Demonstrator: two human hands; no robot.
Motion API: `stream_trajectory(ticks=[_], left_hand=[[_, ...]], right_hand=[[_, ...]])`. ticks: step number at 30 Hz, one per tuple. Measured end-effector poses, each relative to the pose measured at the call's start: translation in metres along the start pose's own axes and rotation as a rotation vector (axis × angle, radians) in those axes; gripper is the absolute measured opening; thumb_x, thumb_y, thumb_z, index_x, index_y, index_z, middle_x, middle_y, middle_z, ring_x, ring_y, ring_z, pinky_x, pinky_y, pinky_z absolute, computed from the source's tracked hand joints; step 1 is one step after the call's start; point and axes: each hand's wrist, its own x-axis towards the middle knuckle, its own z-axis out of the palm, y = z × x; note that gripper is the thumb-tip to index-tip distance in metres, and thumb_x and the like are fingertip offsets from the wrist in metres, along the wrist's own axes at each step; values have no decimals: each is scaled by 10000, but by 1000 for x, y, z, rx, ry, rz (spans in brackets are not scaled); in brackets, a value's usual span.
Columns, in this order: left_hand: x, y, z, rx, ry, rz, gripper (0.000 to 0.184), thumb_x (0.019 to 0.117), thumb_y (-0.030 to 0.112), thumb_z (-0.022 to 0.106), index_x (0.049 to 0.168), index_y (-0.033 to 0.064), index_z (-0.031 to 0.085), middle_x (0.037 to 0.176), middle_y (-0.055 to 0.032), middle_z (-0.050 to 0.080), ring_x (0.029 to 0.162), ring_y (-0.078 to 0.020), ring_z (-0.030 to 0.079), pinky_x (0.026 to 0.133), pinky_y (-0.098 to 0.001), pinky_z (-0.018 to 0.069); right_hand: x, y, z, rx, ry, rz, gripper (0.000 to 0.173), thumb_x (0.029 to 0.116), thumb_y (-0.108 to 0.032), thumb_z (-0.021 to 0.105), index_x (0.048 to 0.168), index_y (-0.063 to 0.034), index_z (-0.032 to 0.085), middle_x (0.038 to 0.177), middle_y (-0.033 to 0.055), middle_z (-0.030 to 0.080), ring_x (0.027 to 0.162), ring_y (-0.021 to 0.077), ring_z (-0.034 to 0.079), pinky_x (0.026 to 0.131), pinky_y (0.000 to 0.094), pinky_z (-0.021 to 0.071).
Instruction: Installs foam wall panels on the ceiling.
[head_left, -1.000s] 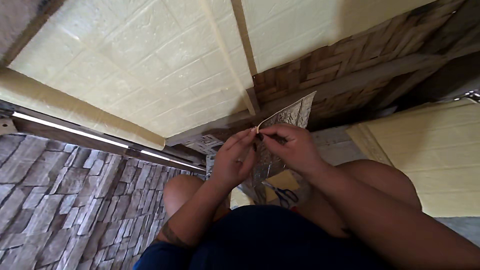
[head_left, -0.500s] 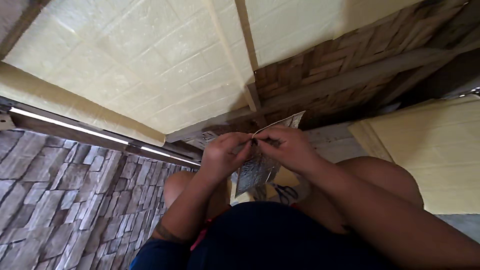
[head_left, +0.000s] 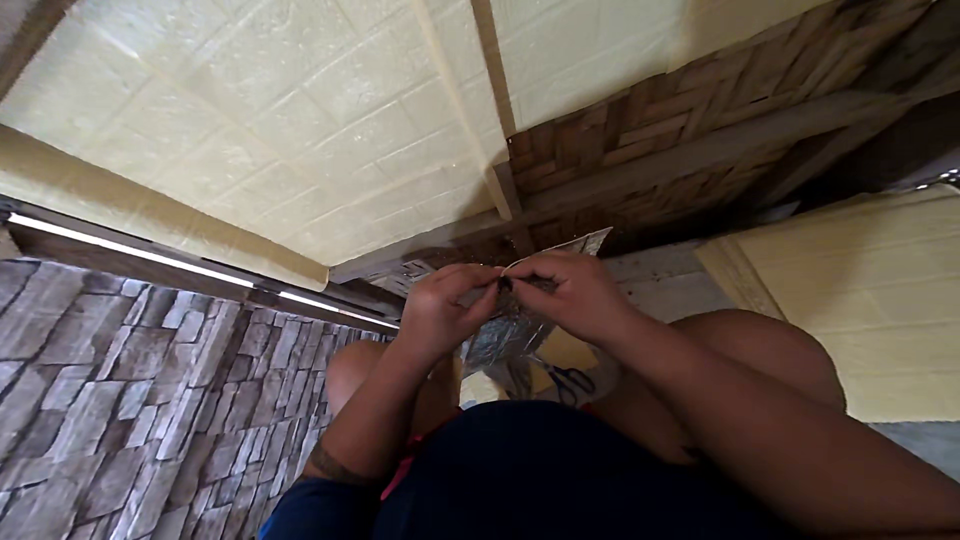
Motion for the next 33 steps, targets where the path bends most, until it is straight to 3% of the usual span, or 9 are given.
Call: stream_trajectory(ticks=[20,25,33], left_hand=[[-1,1,-2,17,-12,-35,99,875,70,693,910,14,768,937,-72,766,883,-96,734,811,-261,611],[-3,-1,-2,-78,-14,-94,122,896,70,666,933,1,760,928,-71,754,836,-76,719,775,-250,613],[-6,2,0,-139,-23,-185,135,911,100,712,994,16,777,947,-69,755,839,-85,727,788,-276,626]], right_hand=[[1,1,2,0,-38,-16,173,906,-189,643,964,-114,788,943,10,740,894,81,686,791,272,560],[1,-2,1,33,-62,46,157,909,-187,656,974,-121,783,944,-6,723,892,56,665,789,247,551],[1,0,3,39,-86,107,227,940,-226,614,1026,-89,774,1005,42,733,944,97,684,853,312,566]])
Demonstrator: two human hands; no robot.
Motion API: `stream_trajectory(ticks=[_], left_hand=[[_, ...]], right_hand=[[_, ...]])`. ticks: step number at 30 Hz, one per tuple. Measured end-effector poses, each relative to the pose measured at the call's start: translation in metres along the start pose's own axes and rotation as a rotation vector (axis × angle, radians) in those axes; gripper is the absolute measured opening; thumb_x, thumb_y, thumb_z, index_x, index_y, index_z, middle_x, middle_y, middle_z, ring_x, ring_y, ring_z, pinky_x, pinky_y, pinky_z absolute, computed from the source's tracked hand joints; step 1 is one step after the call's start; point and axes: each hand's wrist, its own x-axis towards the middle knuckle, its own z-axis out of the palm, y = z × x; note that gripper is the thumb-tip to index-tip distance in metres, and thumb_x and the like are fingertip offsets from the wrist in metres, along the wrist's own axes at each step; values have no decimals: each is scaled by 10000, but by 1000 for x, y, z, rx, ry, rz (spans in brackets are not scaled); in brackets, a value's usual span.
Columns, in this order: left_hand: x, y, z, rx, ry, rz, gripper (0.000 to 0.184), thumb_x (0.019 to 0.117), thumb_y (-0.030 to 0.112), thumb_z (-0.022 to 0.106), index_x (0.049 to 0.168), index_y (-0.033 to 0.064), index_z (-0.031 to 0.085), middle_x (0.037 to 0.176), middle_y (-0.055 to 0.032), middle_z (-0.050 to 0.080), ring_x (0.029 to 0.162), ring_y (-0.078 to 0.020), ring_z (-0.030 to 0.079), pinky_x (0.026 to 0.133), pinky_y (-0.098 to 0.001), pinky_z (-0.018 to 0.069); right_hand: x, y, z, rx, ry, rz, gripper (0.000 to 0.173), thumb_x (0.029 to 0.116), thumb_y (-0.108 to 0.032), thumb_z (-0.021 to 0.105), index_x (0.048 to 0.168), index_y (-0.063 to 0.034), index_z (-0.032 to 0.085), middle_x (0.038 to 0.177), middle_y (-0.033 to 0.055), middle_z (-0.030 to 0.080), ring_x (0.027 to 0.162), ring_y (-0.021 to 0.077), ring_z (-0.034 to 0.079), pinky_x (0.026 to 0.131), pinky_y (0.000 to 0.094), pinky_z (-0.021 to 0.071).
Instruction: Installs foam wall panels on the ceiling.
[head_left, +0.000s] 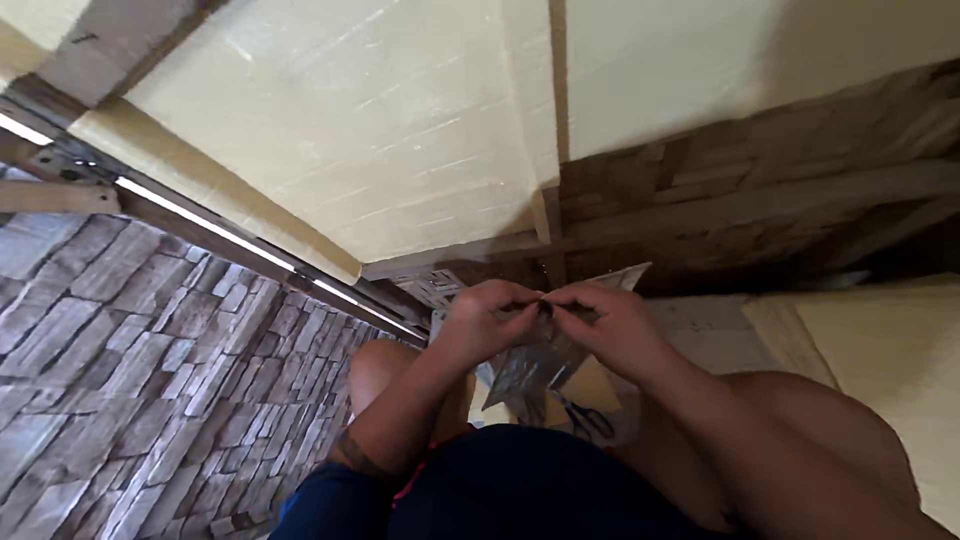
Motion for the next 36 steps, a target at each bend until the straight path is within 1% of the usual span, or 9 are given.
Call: stream_trajectory(ticks=[3,8,10,16,20,22,27,30,36], left_hand=[[0,0,0,7,-13,-11,151,936,111,682,1008,21,779,964,-79,761,868,-96,729,821,-284,613],[-1,-3,2,-6,-13,-8,168,953,126,666,1020,22,781,987,-90,765,912,-109,731,862,-292,604],[-1,-2,2,-3,-9,-13,171,953,133,669,1016,20,781,983,-96,763,909,-111,730,860,-291,601],[-3,-2,4,-18,3,-14,170,949,139,675,1015,24,781,986,-95,762,916,-122,731,862,-307,604],[-6,1,5,-7,16,-29,173,947,140,667,1007,24,781,985,-108,761,915,-148,732,857,-326,597],[-7,3,5,-2,12,-42,177,952,146,657,1004,29,779,984,-109,760,916,-160,732,851,-338,596],[-13,6,3,7,-44,-134,210,974,167,628,1036,35,778,1030,-124,759,982,-207,728,899,-394,577],[-14,8,1,-9,-97,-211,244,989,197,606,1068,39,775,1068,-133,752,1027,-227,715,930,-429,558],[-17,12,-4,-19,-153,-271,253,997,228,623,1116,58,769,1101,-128,744,1043,-228,707,953,-429,548]], right_hand=[[0,-1,0,-8,-2,7,262,954,-233,589,1054,-78,776,1028,66,740,951,88,687,868,275,561],[0,0,1,-18,11,-12,270,943,-233,594,1052,-65,775,1036,80,744,955,95,691,858,263,559],[-1,-2,1,-23,15,-7,264,945,-237,601,1040,-62,775,1036,83,743,945,97,690,846,266,560],[-1,4,4,-8,36,-39,253,932,-248,616,1017,-68,773,1001,53,740,907,49,682,816,209,556],[-3,1,5,27,36,-9,227,910,-198,634,1009,-39,763,966,55,726,876,34,671,791,185,552],[-4,2,6,35,32,12,220,903,-190,635,1013,-48,763,974,42,725,879,27,668,789,183,554],[-4,4,13,62,24,38,211,900,-172,631,1003,-37,756,960,28,719,836,2,651,754,167,543],[-5,4,15,59,-4,69,213,900,-170,629,1010,-36,753,970,33,721,861,19,661,780,194,553],[-5,7,20,71,-16,82,186,896,-161,635,984,-44,749,945,6,716,840,1,654,766,178,551]])
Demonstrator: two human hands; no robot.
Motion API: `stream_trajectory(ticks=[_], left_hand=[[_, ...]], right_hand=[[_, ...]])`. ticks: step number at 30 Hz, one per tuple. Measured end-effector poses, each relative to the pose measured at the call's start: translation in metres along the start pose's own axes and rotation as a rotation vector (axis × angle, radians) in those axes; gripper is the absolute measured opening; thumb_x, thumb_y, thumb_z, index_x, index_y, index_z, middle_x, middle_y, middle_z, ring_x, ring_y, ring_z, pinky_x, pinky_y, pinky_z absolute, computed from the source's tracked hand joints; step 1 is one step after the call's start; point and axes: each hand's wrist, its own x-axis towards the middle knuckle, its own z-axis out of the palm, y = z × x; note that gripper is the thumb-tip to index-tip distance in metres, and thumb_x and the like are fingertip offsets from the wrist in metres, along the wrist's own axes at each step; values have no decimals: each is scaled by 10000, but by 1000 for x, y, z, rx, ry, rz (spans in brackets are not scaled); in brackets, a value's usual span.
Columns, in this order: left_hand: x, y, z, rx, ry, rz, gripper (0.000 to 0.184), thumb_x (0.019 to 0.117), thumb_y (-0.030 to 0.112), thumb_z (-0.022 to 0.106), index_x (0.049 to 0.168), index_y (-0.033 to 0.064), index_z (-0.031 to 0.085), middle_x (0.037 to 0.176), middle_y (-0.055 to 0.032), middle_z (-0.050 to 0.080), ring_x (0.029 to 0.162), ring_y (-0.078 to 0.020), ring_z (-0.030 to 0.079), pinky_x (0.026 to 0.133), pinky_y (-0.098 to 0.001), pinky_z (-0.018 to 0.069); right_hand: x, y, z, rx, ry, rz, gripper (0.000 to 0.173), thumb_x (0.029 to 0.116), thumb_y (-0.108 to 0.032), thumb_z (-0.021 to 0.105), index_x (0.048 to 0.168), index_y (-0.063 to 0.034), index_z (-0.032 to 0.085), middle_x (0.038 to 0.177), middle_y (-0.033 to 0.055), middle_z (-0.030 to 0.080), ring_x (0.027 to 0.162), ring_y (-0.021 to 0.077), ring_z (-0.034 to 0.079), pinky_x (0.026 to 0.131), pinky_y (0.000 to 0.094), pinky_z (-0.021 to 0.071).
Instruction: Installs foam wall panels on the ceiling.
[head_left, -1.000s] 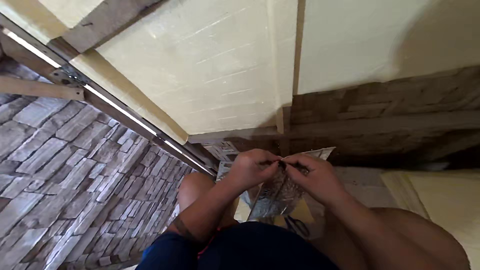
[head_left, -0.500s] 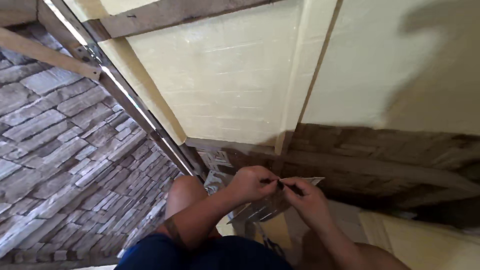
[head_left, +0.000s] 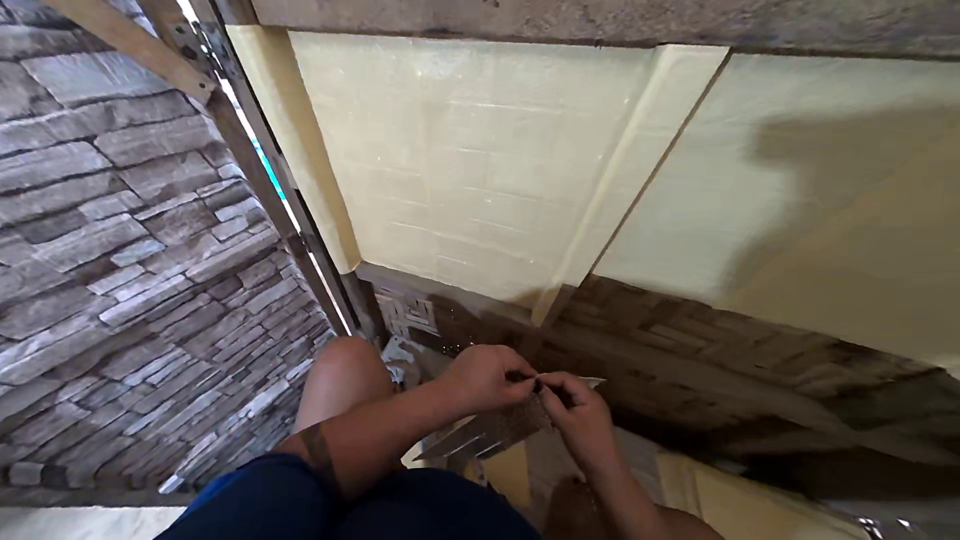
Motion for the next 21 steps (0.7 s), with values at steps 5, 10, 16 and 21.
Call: stream_trajectory(ticks=[5,10,16,21], left_hand=[[-1,-4,3,-5,1,-27,260,998,212,599,1106,45,767,1089,-132,742,1038,-230,704,948,-427,542],[-2,-5,1,-5,15,-34,262,1001,215,593,1095,41,765,1081,-137,740,1018,-232,706,925,-419,551],[-3,-9,1,-23,58,-15,257,998,220,599,1084,49,769,1064,-123,744,998,-204,709,912,-395,558],[-4,-15,5,-48,108,29,243,988,200,605,1064,41,772,1047,-124,749,979,-194,716,899,-382,565]], right_hand=[[2,0,4,30,-16,12,166,899,-138,624,975,-37,733,919,6,701,782,-3,639,710,169,543],[4,3,9,47,-5,-26,170,890,-142,607,962,-48,729,906,-8,694,798,-2,636,724,171,536],[8,4,12,76,1,-34,162,884,-142,612,959,-58,729,910,-12,700,816,13,654,749,189,555],[8,5,13,49,14,-49,177,881,-141,609,962,-48,736,915,-5,705,829,8,655,758,185,552]])
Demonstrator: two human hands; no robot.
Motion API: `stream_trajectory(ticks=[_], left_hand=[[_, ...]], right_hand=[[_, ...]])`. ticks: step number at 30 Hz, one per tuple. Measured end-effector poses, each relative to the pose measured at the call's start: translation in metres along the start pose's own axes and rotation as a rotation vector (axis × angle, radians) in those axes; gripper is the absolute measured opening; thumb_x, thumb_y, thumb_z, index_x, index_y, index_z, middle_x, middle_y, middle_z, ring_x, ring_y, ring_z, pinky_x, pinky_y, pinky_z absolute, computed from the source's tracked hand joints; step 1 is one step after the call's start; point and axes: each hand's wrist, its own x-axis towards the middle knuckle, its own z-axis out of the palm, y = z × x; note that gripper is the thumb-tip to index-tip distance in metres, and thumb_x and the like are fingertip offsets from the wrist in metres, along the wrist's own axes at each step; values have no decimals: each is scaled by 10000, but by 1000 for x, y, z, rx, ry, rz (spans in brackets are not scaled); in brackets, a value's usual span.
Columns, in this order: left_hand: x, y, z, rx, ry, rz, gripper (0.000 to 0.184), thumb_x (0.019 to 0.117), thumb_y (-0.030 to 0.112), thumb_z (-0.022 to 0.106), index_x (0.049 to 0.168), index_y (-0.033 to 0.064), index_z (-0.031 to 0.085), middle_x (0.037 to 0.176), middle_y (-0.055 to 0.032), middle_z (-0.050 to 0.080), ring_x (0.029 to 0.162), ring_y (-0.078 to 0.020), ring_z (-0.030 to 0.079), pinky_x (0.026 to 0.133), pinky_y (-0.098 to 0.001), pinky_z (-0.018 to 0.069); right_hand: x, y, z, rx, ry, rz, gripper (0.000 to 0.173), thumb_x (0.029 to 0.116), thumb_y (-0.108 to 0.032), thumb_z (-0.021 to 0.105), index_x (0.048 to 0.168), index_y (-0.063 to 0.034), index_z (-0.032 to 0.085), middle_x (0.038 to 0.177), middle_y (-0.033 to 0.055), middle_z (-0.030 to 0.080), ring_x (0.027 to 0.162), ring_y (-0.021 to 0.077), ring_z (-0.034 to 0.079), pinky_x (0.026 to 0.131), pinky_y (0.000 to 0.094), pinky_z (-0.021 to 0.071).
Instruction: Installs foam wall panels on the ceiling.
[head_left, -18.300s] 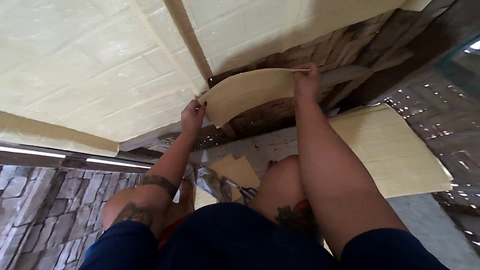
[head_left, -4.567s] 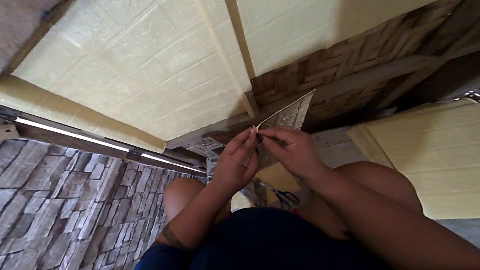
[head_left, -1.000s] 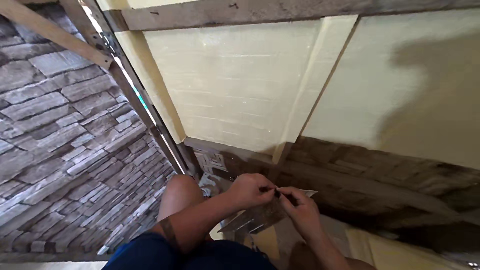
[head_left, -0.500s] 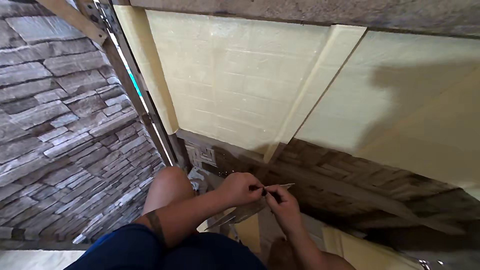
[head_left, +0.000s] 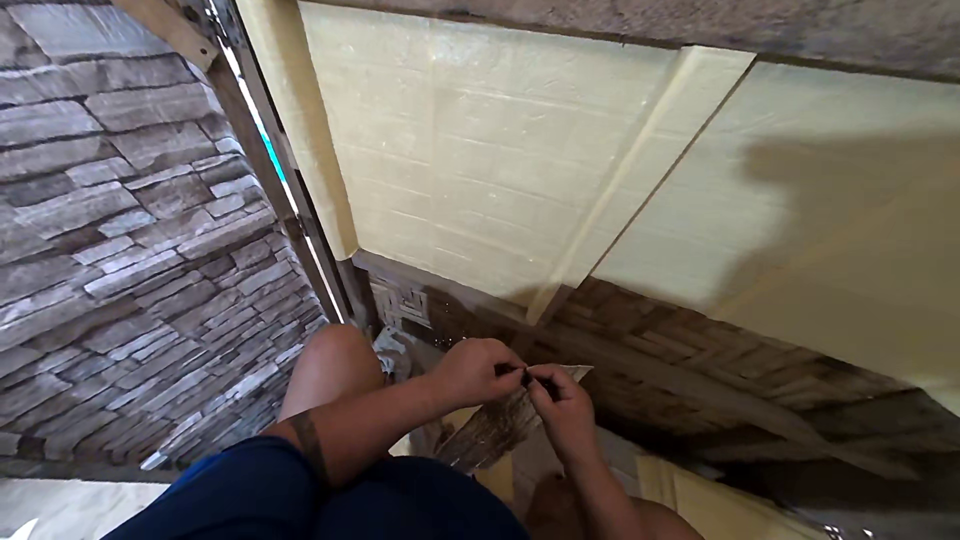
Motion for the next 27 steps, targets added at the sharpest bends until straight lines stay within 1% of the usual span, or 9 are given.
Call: stream_trajectory(ticks=[4,9,11,13,17,23,27], left_hand=[[1,0,0,-24,8,-10,242,989,201,610,1072,42,772,1060,-122,748,995,-190,714,910,-379,565],[2,-1,1,-39,20,-5,237,986,202,614,1059,43,773,1049,-115,748,980,-170,713,900,-354,567],[2,-2,3,-40,28,4,236,985,201,614,1050,40,773,1042,-114,748,973,-166,714,894,-347,568],[2,-3,4,-39,34,11,237,984,199,612,1046,37,774,1039,-118,750,968,-170,716,888,-347,570],[1,-5,5,-27,46,12,229,975,194,614,1031,42,777,1029,-116,751,961,-167,715,878,-348,569],[0,-5,6,-56,28,-30,240,983,209,602,1041,50,773,1025,-99,743,936,-132,701,861,-316,563],[0,-4,5,-54,21,-43,243,982,208,600,1045,49,773,1025,-101,741,934,-133,700,859,-315,563]], right_hand=[[1,0,-1,-2,5,-6,174,886,-151,608,959,-53,731,916,-1,705,823,21,659,752,202,560],[2,1,-1,7,4,-11,168,884,-153,610,958,-63,730,912,-7,703,823,23,661,751,205,562],[2,2,-1,23,6,-16,163,881,-146,607,951,-63,729,905,-9,699,813,19,655,738,193,556],[2,2,-1,35,4,-16,158,885,-143,609,952,-64,729,908,-13,697,811,15,652,734,185,555],[2,2,-1,37,-6,-2,161,886,-145,604,954,-67,728,908,-13,695,815,28,655,739,198,557],[2,2,0,28,-16,32,166,898,-161,599,958,-76,727,890,-20,693,790,15,647,719,191,549],[3,1,0,24,-18,40,161,896,-160,592,941,-82,726,880,-24,688,790,14,642,717,193,542]])
